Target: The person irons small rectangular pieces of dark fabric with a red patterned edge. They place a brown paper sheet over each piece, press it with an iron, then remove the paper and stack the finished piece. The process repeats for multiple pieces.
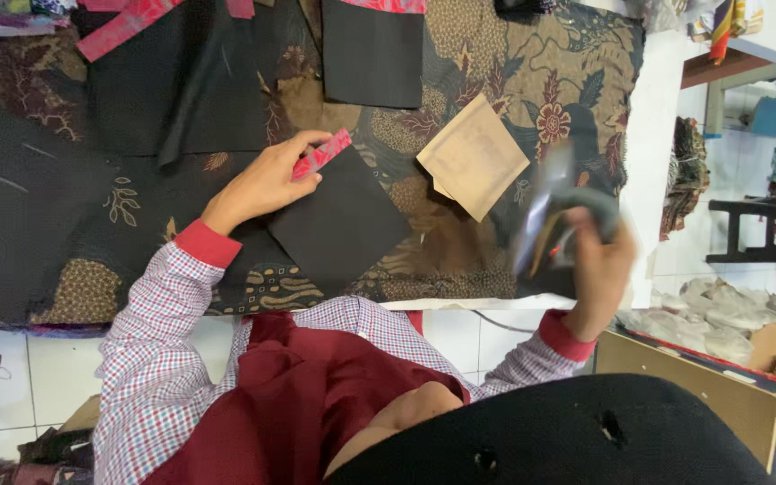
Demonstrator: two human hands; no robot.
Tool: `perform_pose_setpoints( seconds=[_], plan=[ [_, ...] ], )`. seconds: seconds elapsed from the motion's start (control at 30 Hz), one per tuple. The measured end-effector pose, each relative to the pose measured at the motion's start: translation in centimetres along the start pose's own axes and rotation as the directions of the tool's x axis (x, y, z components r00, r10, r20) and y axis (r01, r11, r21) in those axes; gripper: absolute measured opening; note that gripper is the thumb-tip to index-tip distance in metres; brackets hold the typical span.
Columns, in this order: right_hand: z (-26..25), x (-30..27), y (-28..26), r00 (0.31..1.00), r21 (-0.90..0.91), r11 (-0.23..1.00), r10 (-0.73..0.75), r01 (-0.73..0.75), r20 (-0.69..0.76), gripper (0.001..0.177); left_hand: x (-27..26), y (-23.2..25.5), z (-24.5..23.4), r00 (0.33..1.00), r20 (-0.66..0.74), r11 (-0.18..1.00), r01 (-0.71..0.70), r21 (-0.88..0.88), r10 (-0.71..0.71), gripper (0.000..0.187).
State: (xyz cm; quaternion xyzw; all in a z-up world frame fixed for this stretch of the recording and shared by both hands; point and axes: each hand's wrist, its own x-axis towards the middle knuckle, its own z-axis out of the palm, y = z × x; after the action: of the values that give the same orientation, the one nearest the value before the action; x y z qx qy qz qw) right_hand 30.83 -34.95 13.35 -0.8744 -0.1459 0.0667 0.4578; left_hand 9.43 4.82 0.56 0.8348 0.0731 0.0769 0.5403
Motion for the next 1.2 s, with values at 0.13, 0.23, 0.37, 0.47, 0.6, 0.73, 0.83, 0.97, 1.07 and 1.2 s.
perform_pose_setpoints(
  seconds=[0.13,0.23,0.37,0.47,0.6,0.73,0.83,0.97,1.07,1.2],
  plan=[
    [0.9,6.6,8.5,0.928,0.399,0.896,-0.033,0.192,-0.372,0.025,0.1,0.2,-0.6,0.987,0.072,0.989,0.147,0.008,-0.147,0.065],
    [3.7,11.1,15.4,0.914,0.671,0.697,0.054,0.254,-0.402,0.031,0.3,1.1,-0.9,0.997,0.047,0.996,0.058,0.067,-0.061,0.051],
    [4.5,11.7,21.1,0.908,0.631,0.707,-0.037,0.319,-0.417,0.039,1.3,5.1,-1.8,0.994,0.065,0.989,0.081,0.126,-0.090,0.032],
    [3.0,8.8,20.7,0.964,0.221,0.968,-0.055,0.115,-0.260,0.054,2.5,9.3,-3.1,0.999,0.033,0.975,-0.007,0.223,-0.001,0.023],
    [3.0,2.5,14.7,0.956,-0.462,0.883,-0.202,0.085,-0.211,0.067,2.5,14.5,-3.7,0.928,-0.105,0.830,-0.265,0.491,0.359,0.016],
    [6.5,-1.3,7.7,0.941,-0.348,0.879,-0.337,0.326,0.030,0.055,2.1,16.2,-2.1,0.820,-0.038,0.621,-0.401,0.674,0.571,0.019],
    [8.8,-2.0,5.1,0.878,-0.361,0.800,-0.428,0.478,0.214,0.061,1.6,14.4,0.5,0.813,0.014,0.545,-0.403,0.735,0.582,0.024],
    [10.0,-1.2,4.6,0.886,-0.396,0.793,-0.414,0.463,0.208,0.039,0.0,9.7,5.1,0.899,0.108,0.561,-0.355,0.748,0.425,0.021],
    [10.0,-0.8,4.9,0.925,-0.418,0.826,-0.361,0.378,0.122,0.029,-2.1,6.4,7.8,0.913,0.099,0.651,-0.354,0.671,0.395,0.016],
    [9.8,-0.3,4.5,0.941,-0.124,0.936,-0.336,0.328,-0.050,0.031,-4.3,4.3,10.0,0.920,0.111,0.657,-0.348,0.668,0.375,0.020]
  ],
)
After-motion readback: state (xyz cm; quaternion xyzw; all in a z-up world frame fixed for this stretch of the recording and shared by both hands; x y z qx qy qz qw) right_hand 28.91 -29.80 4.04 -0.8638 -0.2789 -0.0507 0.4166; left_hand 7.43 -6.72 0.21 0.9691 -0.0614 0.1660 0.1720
